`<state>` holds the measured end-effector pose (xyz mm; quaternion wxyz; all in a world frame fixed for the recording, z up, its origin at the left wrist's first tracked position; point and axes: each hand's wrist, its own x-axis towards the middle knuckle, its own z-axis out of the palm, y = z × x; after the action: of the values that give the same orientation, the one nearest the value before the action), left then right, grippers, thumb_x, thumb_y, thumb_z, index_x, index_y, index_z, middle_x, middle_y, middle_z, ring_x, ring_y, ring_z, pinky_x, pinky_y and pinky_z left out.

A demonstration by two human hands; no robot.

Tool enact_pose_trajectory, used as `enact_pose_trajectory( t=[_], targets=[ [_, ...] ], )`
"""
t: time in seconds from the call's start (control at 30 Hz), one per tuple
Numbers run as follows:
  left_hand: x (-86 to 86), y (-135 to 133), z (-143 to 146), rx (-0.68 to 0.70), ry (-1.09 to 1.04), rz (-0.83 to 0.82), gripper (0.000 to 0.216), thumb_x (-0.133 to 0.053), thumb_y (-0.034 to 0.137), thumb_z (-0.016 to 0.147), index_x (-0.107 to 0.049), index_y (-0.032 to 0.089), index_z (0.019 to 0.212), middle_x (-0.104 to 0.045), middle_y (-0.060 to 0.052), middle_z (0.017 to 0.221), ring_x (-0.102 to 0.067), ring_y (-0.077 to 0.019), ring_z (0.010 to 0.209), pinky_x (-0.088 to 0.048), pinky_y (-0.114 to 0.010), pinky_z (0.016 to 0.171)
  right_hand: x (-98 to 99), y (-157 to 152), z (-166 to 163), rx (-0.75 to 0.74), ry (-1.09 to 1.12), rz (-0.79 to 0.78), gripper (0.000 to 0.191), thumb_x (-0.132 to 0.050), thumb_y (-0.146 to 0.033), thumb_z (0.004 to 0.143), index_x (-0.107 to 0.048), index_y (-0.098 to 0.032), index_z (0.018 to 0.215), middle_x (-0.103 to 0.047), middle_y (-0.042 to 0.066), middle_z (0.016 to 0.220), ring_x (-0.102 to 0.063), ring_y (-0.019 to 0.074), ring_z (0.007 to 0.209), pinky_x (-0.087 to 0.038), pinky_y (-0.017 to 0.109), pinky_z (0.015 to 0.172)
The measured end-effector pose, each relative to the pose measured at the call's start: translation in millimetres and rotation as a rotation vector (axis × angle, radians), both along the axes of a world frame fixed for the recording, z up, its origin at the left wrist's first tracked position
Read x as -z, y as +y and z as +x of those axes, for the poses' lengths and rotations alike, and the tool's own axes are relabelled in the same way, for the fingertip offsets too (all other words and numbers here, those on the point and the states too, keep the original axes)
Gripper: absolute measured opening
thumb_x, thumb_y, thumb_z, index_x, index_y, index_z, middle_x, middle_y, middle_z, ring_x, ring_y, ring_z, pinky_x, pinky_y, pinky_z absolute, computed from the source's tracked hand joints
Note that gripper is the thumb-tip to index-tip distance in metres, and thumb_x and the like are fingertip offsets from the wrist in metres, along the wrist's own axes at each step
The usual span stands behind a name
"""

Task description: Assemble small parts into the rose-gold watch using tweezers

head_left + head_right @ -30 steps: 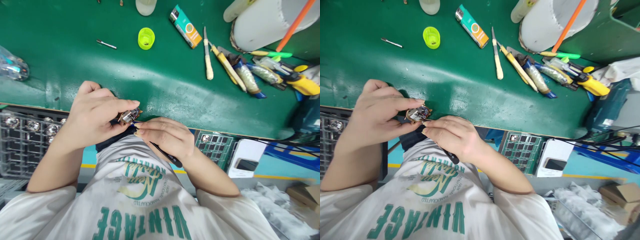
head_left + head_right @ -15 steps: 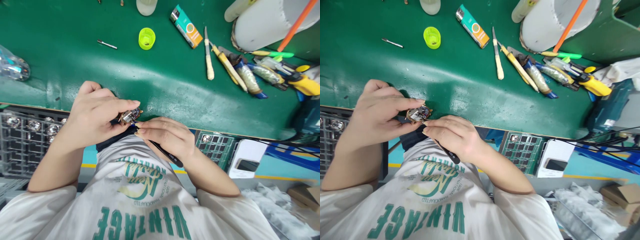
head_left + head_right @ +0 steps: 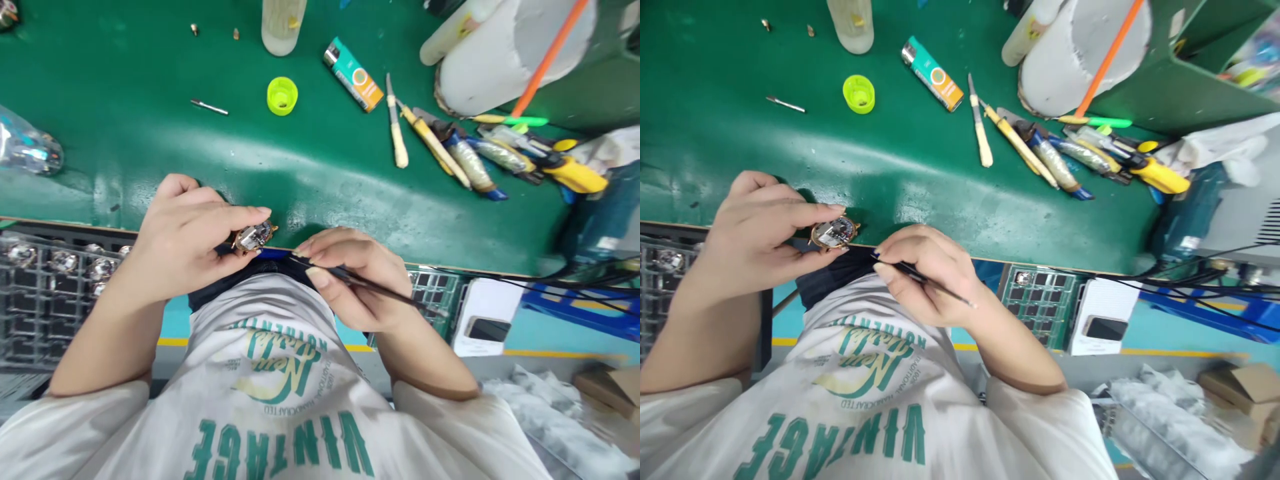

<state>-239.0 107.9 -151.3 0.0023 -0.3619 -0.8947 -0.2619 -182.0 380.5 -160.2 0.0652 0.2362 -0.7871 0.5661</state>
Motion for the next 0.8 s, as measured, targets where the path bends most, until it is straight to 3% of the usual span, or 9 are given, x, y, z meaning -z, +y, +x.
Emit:
enact_pose_trajectory(
  t=[0.13, 0.2, 0.27, 0.4, 0.57, 0.8],
  targets=[
    [1.5, -2.4, 1.5, 0.051, 0.023, 0.031, 0.03, -0.072, 0.035, 0.103, -0.071, 0.022, 0.13, -0.075, 0.004, 0.082, -0.067, -0.0157, 0.075, -0.041, -0.037, 0.086, -10.1, 20.9, -6.2, 0.142, -0.046, 0.479, 0.014, -0.059, -0.026, 0.107, -0.064, -0.022, 0.12, -0.077, 0.003, 0.088, -0.07, 0.0172, 0.068, -0.056, 0.031, 0.064],
    [3.4, -3.1, 2.3, 0.07, 0.045, 0.042, 0.032, -0.073, 0.032, 0.102, -0.068, 0.021, 0.132, -0.072, 0.005, 0.079, -0.067, -0.0165, 0.073, -0.041, -0.037, 0.084, -12.2, 32.2, -14.2, 0.164, -0.003, 0.732, 0.019, -0.057, -0.033, 0.11, -0.066, -0.02, 0.118, -0.077, 0.005, 0.089, -0.07, 0.0193, 0.072, -0.052, 0.032, 0.064],
    [4.8, -3.3, 3.1, 0.07, 0.058, 0.058, 0.033, -0.073, 0.033, 0.102, -0.067, 0.021, 0.133, -0.07, 0.005, 0.077, -0.066, -0.0167, 0.072, -0.042, -0.037, 0.085, -13.1, 43.5, -23.6, 0.196, 0.048, 0.881, 0.027, -0.055, -0.041, 0.112, -0.07, -0.018, 0.114, -0.077, 0.008, 0.091, -0.072, 0.0222, 0.08, -0.052, 0.033, 0.069],
    [5.1, -2.3, 4.6, 0.061, 0.039, 0.047, 0.031, -0.067, 0.039, 0.105, -0.066, 0.024, 0.133, -0.068, 0.006, 0.076, -0.066, -0.0157, 0.07, -0.042, -0.038, 0.085, -18.7, 64.6, -39.1, 0.296, 0.064, 0.919, 0.034, -0.056, -0.049, 0.111, -0.073, -0.019, 0.11, -0.077, 0.012, 0.102, -0.072, 0.0253, 0.097, -0.055, 0.035, 0.082],
    [4.5, -0.9, 4.2, 0.059, 0.07, 0.048, 0.029, -0.065, 0.04, 0.107, -0.067, 0.024, 0.13, -0.07, 0.006, 0.078, -0.066, -0.0154, 0.069, -0.042, -0.037, 0.084, -31.8, 82.9, -55.0, 0.446, -0.009, 0.963, 0.029, -0.056, -0.041, 0.111, -0.073, -0.019, 0.114, -0.078, 0.014, 0.111, -0.073, 0.0288, 0.105, -0.056, 0.038, 0.087],
    [7.4, -2.5, 3.2, 0.077, 0.081, 0.061, 0.031, -0.064, 0.044, 0.107, -0.067, 0.024, 0.129, -0.074, 0.003, 0.084, -0.069, -0.0177, 0.072, -0.041, -0.038, 0.083, -37.6, 68.3, -71.9, 0.454, -0.155, 1.097, 0.028, -0.056, -0.034, 0.109, -0.074, -0.015, 0.118, -0.076, 0.017, 0.125, -0.072, 0.0323, 0.111, -0.055, 0.038, 0.086]
  ],
)
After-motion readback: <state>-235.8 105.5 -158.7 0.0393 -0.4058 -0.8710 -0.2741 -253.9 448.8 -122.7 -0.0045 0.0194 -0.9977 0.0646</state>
